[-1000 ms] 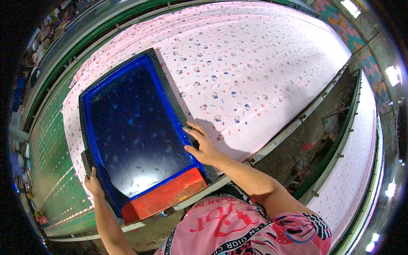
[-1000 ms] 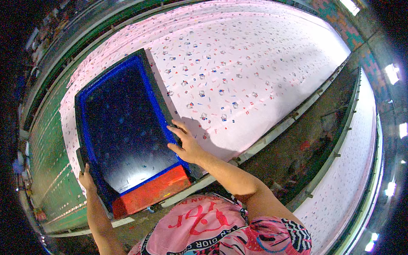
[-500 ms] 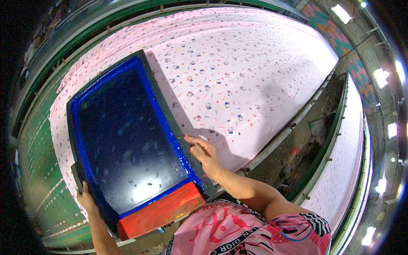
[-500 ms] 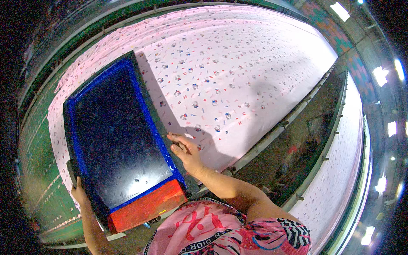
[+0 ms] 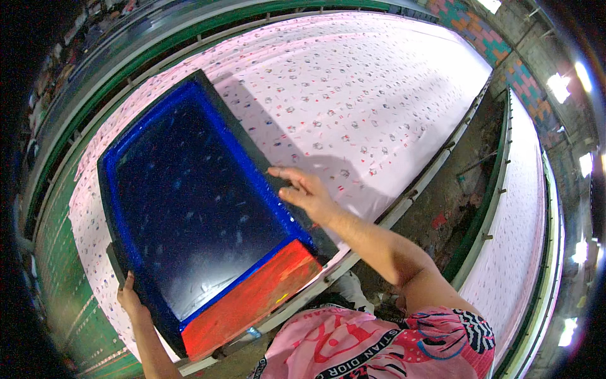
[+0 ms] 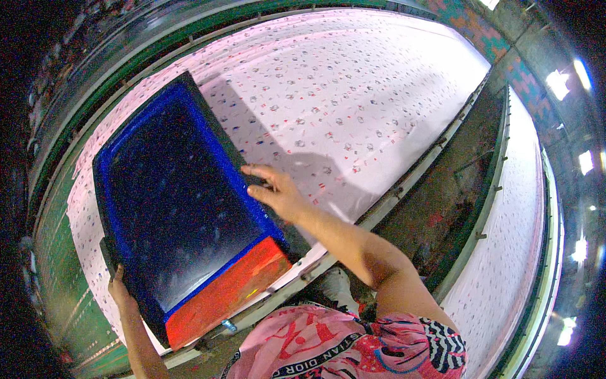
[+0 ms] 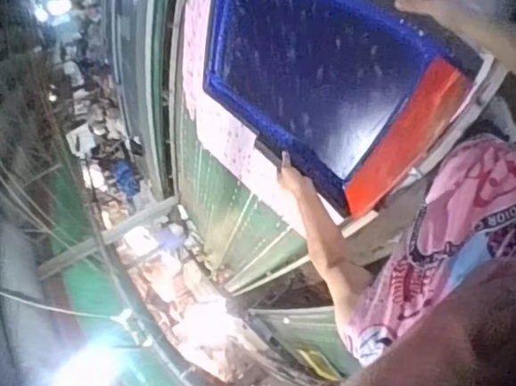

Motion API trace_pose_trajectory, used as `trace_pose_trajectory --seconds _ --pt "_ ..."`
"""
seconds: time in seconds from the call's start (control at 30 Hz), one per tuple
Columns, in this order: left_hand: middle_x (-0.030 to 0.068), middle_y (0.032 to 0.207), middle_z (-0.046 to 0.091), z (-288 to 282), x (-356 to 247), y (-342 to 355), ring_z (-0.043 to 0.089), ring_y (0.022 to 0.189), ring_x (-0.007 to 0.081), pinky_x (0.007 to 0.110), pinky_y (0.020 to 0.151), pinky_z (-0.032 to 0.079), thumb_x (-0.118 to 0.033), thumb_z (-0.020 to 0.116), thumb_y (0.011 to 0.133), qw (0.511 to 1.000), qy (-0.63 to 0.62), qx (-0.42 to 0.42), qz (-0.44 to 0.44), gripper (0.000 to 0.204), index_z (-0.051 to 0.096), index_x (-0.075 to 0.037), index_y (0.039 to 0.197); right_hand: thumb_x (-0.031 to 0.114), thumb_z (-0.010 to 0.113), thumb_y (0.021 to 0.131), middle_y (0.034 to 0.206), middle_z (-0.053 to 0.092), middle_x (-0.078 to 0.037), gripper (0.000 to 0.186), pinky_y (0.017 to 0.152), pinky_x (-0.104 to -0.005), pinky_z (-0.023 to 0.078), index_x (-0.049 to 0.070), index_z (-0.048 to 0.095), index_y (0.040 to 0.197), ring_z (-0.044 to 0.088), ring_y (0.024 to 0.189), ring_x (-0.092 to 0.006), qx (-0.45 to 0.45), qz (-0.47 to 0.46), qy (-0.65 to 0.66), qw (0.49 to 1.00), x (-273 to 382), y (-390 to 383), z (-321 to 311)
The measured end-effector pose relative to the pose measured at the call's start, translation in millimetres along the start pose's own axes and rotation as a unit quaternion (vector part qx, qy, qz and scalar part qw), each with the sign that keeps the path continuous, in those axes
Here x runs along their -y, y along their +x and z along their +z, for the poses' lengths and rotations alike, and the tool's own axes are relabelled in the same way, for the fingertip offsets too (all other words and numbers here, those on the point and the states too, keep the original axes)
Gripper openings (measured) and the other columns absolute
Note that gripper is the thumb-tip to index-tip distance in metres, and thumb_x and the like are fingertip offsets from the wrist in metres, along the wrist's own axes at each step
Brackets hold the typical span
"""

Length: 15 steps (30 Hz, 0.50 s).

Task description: The person repeatedly places a screen printing frame onto a moving fabric roll and uses a red squeegee to pull ink across the screen, imprinting a pattern onto the fabric. The process is repeated continuously as the fabric advances.

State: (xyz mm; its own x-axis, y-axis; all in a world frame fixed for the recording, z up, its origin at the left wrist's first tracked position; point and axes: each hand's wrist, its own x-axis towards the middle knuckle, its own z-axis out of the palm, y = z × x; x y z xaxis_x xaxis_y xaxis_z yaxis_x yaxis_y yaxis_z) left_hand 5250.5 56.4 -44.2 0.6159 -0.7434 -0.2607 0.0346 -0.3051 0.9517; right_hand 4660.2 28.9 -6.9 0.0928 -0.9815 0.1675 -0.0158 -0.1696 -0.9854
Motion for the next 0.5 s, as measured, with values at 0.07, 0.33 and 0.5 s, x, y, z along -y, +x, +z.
trace_pose_trajectory --seconds 0.07,0.33,0.5 --pt "0.0145 0.112 0.082 45 1 -15 0.078 0.09 0.0263 0.041 0.085 0.063 -0.015 0.086 0.1 1.0 -0.024 0.014 0.013 0.033 0.078 0.006 0.123 0.033 0.079 0.107 0.126 0.066 -0.001 0.061 0.091 -0.0285 0.044 0.005 0.066 0.16 0.052 0.102 -0.0093 0.013 -0.022 -0.054 0.998 -3 17 -55" --pt "0.0096 0.107 0.077 274 1 -130 0.072 0.087 0.0236 0.039 0.081 0.06 -0.011 0.089 0.096 0.999 -0.013 -0.005 0.046 0.032 0.076 0.001 0.122 0.04 0.081 0.104 0.148 0.067 -0.005 0.054 0.119 -0.0356 0.041 0.015 0.075 0.151 0.06 0.132 -0.0168 -0.048 0.082 -0.073 0.993 -15 24 -282" --pt "0.0106 0.108 0.078 373 12 -203 0.071 0.093 0.0211 0.038 0.087 0.057 -0.009 0.089 0.095 0.997 0.006 -0.006 0.075 0.033 0.075 0.003 0.123 0.03 0.076 0.107 0.151 0.071 -0.008 0.046 0.127 -0.0398 0.035 0.008 0.075 0.148 0.055 0.143 -0.0197 -0.074 0.101 0.011 0.992 -39 21 -403"
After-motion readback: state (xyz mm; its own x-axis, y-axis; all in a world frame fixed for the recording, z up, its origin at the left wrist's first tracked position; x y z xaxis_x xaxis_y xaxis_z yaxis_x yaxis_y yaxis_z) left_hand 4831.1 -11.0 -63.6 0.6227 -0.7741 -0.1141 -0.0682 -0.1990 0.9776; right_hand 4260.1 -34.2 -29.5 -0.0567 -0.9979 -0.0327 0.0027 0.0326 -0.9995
